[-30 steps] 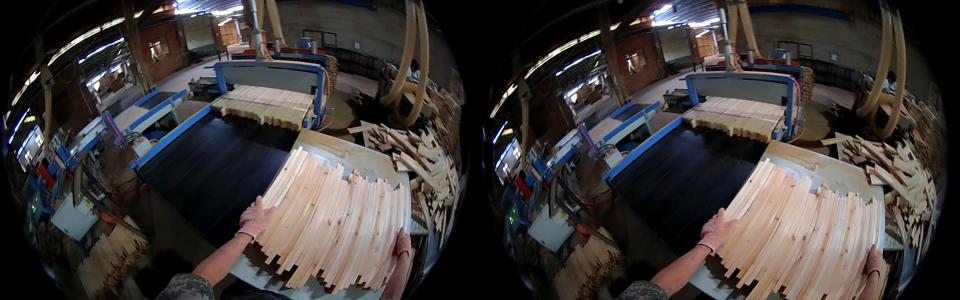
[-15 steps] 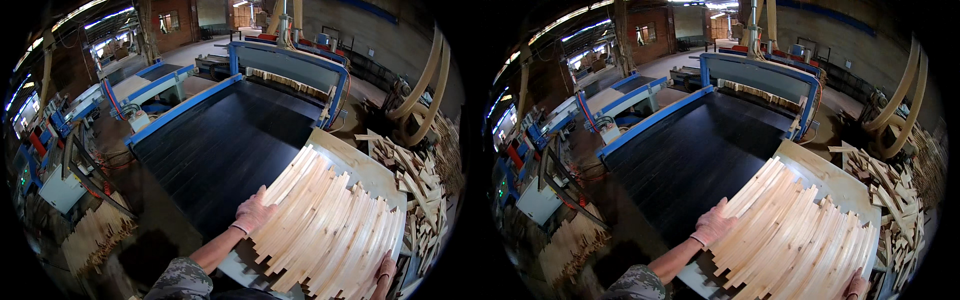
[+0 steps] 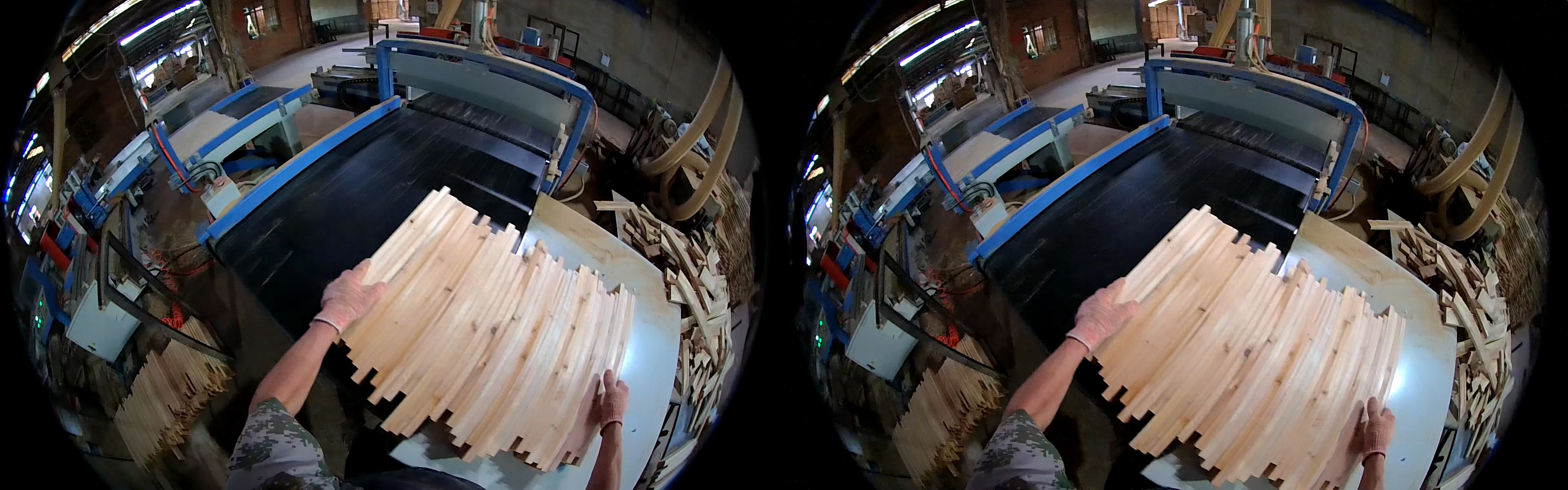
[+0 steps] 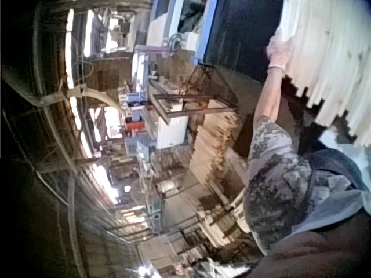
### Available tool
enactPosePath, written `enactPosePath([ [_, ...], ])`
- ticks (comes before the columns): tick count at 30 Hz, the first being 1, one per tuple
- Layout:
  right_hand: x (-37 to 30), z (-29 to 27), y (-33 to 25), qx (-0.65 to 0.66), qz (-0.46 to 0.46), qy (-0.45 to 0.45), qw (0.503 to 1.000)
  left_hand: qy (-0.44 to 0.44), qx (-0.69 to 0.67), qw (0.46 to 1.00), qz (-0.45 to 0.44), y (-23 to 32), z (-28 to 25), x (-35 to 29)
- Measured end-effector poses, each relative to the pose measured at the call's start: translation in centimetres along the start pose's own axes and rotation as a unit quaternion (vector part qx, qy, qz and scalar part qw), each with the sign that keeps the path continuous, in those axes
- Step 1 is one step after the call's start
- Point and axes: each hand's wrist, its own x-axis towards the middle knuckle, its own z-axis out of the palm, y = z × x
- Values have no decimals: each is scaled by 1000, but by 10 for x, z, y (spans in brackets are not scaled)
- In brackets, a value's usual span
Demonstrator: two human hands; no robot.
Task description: The person repeatedly picks up stacks of light-colored wooden planks from a metal table and places them onto a conveyor belt. The person also moves stacks of planks between different tables in the workshop.
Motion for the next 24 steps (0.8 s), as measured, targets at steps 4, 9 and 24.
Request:
enactPosePath([
  [4,-50,47,-99,102,-13,-44,994,8,46,999,-27,-72,-38,71],
  [9,-104,109,-217,154,-25,-81,984,17,158,987,-24,-176,-82,149],
  [24,-198,218,-412,-25,-37,-139,989,97,314,944,-36,-312,-129,281],
])
